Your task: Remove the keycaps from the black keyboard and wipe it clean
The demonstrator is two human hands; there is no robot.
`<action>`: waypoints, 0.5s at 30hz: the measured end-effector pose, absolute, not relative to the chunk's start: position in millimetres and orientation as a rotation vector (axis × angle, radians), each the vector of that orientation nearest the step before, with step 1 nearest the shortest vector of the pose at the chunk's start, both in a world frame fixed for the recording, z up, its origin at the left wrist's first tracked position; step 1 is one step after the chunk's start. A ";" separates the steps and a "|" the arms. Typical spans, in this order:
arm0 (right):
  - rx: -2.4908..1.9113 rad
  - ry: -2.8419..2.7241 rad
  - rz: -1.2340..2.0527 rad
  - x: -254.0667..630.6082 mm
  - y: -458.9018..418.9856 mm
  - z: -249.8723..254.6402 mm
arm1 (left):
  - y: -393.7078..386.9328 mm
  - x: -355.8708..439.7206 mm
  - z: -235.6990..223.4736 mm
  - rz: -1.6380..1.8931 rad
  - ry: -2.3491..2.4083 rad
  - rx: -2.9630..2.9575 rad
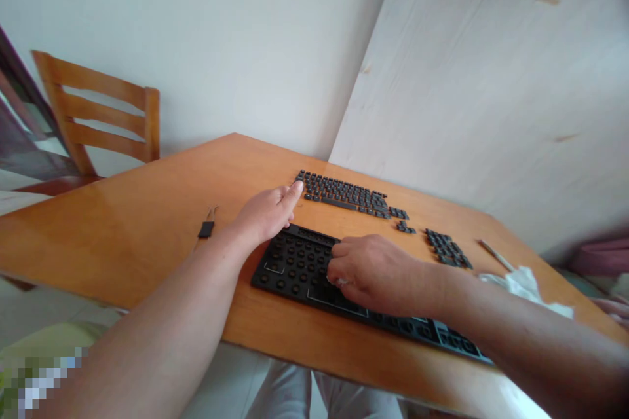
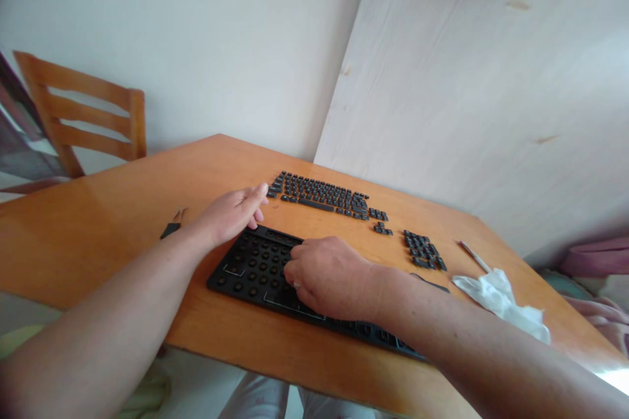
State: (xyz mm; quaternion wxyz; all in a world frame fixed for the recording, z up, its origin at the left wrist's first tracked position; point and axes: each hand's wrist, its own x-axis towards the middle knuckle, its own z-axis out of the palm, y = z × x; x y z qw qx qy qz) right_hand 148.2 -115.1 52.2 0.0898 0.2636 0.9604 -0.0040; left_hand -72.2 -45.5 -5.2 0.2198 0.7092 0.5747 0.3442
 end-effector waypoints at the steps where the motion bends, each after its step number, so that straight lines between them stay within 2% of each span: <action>1: 0.796 2.852 -0.018 151.4 -116.5 52.3 | -45.4 -72.3 -5.3 0.951 1.584 1.960; 15: 0.936 2.778 -0.005 191.2 -135.5 52.7 | -45.2 -74.0 -3.8 0.929 1.587 1.956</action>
